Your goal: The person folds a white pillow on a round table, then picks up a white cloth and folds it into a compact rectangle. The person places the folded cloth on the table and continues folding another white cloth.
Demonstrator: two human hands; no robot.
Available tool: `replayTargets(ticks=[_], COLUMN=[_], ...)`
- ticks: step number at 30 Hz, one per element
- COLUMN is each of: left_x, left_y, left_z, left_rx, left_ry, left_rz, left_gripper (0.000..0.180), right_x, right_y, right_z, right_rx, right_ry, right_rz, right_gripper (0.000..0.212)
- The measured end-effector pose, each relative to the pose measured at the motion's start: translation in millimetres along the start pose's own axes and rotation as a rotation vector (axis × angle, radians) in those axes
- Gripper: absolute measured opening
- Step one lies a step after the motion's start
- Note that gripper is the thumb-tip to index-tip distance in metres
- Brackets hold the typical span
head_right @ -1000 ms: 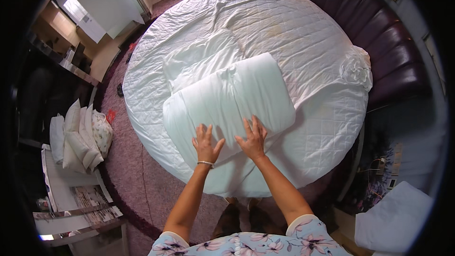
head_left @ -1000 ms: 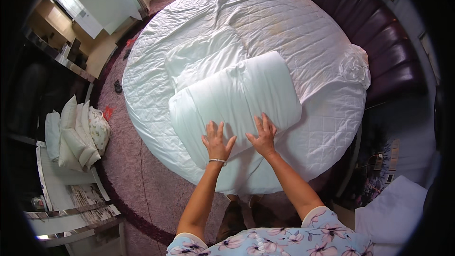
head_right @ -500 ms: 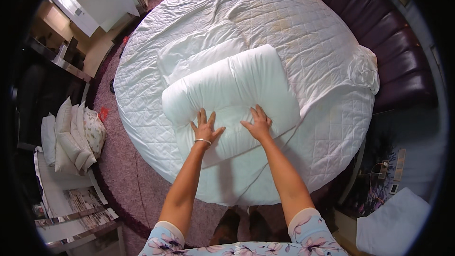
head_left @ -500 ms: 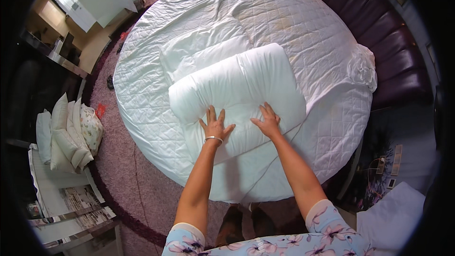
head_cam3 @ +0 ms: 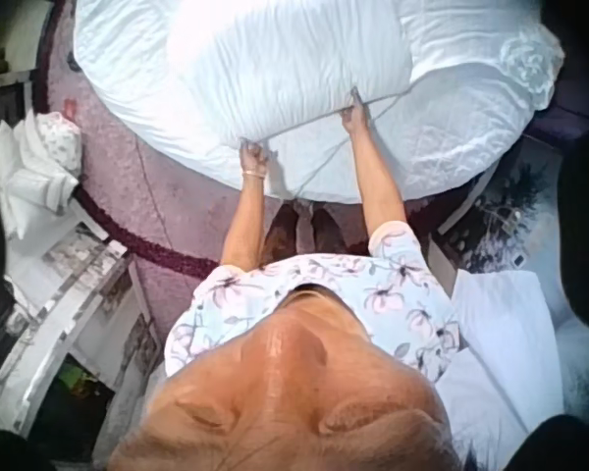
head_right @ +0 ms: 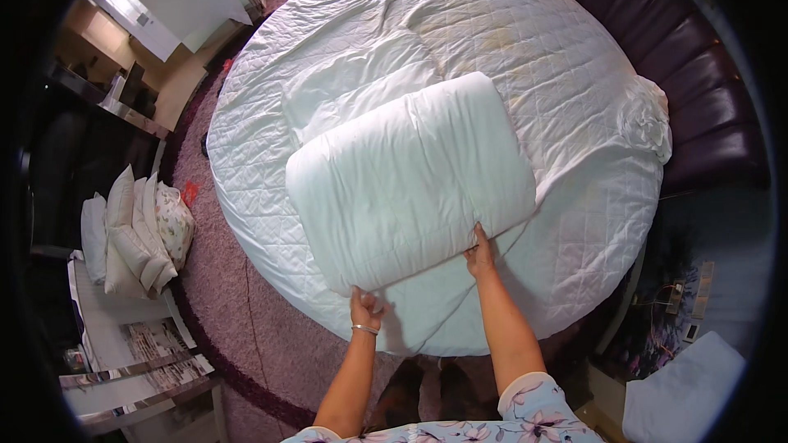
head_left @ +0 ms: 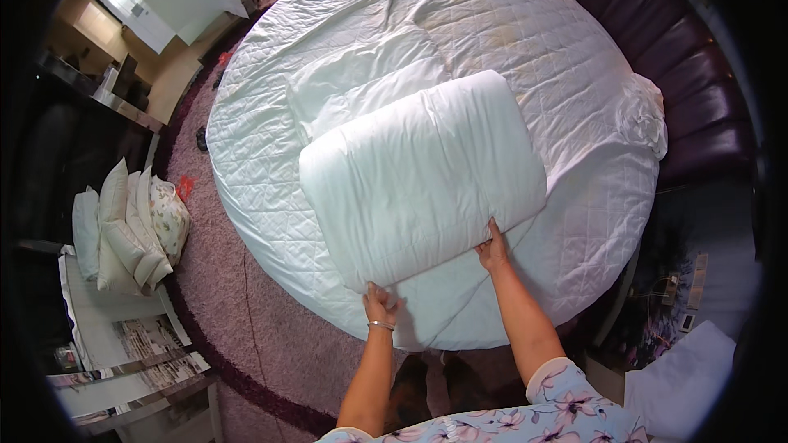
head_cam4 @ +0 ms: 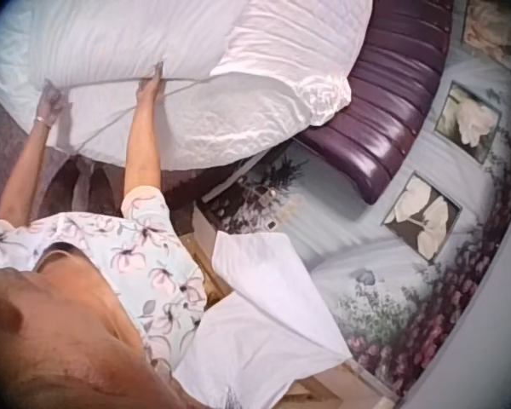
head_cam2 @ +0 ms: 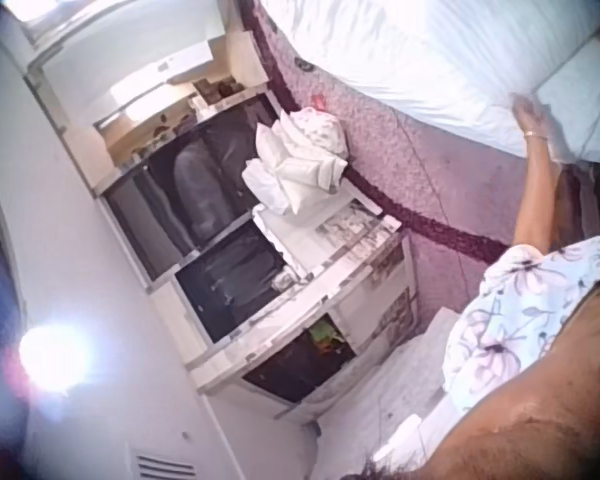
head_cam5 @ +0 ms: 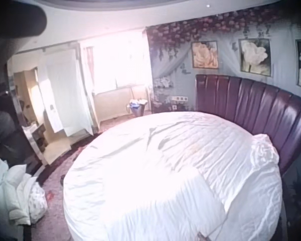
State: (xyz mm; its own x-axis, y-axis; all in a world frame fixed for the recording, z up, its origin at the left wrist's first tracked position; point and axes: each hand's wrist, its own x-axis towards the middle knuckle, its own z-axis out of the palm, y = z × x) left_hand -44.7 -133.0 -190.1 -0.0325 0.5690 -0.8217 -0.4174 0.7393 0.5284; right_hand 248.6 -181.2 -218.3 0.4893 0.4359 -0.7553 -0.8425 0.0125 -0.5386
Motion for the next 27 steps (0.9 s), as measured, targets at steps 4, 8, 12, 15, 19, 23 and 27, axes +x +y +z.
replayTargets(ticks=[4, 8, 12, 15, 19, 23, 27], left_x=[23, 58, 40, 10, -72, -165, -251], left_y=[4, -1, 25, 41, 52, 22, 5], left_z=[29, 41, 41, 23, -13, -71, -125], left_rx=[-0.266, -0.364, -0.287, -0.301, -0.227, -0.158, -0.144], left_ry=[-0.212, -0.081, 0.047, -0.074, -0.063, -0.002, 0.054], left_rz=[-0.082, 0.057, 0.143, 0.223, 0.199, 0.152, -0.042], left_gripper=[0.062, 0.043, 0.029, 0.027, 0.037, 0.046, 0.043], right_x=[13, 17, 8, -25, -97, -190, -286], right_y=[-10, -17, -13, -17, -7, 1, 0], right_z=[15, 29, 28, 31, -2, -68, -134], right_rx=[0.149, 0.103, 0.058, 0.021, 0.054, 0.012, -0.071], right_ry=[-0.160, -0.057, -0.065, -0.056, -0.072, 0.014, 0.110], right_rz=[-0.107, -0.023, -0.057, -0.097, -0.091, -0.028, -0.066], right_gripper=[0.053, 0.044, 0.043, 0.036, 0.028, 0.028, 0.031])
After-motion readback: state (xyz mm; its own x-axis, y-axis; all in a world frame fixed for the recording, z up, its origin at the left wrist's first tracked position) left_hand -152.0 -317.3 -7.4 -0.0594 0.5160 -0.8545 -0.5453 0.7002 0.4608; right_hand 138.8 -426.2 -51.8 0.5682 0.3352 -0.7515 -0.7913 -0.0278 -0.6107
